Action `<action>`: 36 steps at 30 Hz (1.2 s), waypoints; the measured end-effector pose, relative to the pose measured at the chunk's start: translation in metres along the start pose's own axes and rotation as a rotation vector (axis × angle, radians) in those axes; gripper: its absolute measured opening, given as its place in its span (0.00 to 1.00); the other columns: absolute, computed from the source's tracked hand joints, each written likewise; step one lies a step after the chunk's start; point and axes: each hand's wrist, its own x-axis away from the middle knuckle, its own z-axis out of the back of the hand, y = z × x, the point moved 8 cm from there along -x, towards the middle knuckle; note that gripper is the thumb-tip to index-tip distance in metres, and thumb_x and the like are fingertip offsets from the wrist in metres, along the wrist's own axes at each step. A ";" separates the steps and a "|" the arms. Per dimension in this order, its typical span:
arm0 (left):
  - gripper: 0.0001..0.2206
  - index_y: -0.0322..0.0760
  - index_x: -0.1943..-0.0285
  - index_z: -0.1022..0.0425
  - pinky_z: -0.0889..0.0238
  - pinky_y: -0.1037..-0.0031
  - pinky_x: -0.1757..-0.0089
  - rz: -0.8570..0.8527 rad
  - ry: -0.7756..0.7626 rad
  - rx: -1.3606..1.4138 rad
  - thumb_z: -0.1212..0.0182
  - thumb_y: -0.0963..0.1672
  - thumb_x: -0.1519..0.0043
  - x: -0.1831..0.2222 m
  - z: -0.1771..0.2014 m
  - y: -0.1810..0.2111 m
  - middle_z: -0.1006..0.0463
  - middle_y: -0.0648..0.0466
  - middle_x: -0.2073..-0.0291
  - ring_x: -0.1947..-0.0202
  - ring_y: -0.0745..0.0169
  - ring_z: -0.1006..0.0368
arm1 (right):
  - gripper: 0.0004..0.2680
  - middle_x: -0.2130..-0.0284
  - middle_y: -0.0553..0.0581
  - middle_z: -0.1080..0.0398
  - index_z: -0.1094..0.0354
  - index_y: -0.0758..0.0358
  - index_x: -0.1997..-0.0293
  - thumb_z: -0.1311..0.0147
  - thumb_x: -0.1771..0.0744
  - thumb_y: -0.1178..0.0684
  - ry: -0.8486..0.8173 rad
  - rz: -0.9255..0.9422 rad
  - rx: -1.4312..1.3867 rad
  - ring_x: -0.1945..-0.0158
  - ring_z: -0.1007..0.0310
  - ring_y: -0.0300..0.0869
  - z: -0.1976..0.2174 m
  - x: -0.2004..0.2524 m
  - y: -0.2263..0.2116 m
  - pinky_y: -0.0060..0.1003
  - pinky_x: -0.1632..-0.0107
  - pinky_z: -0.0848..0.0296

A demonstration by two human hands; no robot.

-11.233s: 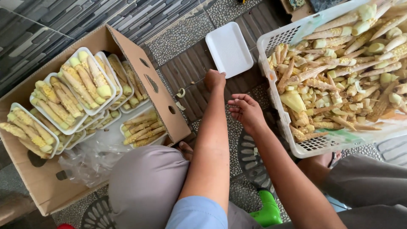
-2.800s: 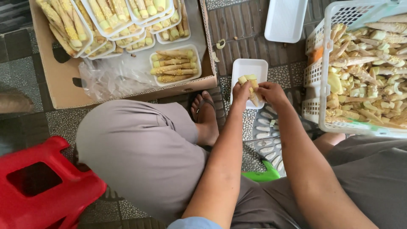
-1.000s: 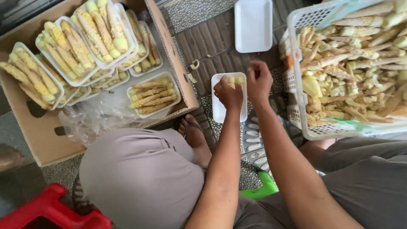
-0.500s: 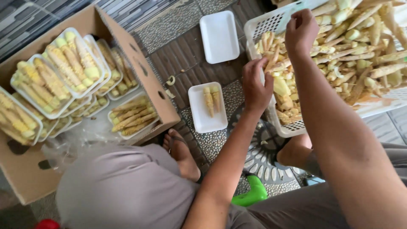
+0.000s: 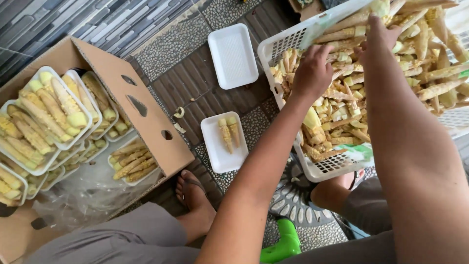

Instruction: The person picks baby corn cobs from a white basket and places them into small white styrofoam trays. The filled trays are then stacked inside a cardboard box. The person repeats this process throughout the clip.

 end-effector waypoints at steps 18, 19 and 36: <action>0.17 0.42 0.43 0.26 0.19 0.74 0.63 0.062 -0.015 -0.020 0.53 0.39 0.38 0.016 0.001 -0.033 0.24 0.45 0.45 0.49 0.48 0.24 | 0.26 0.54 0.63 0.27 0.38 0.56 0.41 0.33 0.43 0.49 0.076 -0.220 -0.427 0.54 0.24 0.51 -0.040 0.017 -0.009 0.54 0.55 0.19; 0.17 0.42 0.43 0.26 0.19 0.74 0.63 0.065 -0.013 -0.022 0.53 0.39 0.38 0.017 0.002 -0.031 0.24 0.45 0.45 0.49 0.48 0.24 | 0.26 0.54 0.63 0.27 0.38 0.56 0.41 0.33 0.43 0.49 0.073 -0.222 -0.424 0.54 0.24 0.51 -0.037 0.020 -0.009 0.54 0.55 0.19; 0.32 0.38 0.27 0.46 0.32 0.46 0.47 0.062 -0.021 0.046 0.44 0.52 0.39 0.038 0.022 -0.019 0.32 0.38 0.34 0.35 0.38 0.33 | 0.09 0.82 0.60 0.29 0.31 0.66 0.77 0.39 0.46 0.51 -0.114 -0.043 -0.885 0.79 0.35 0.47 -0.049 0.123 -0.004 0.46 0.72 0.34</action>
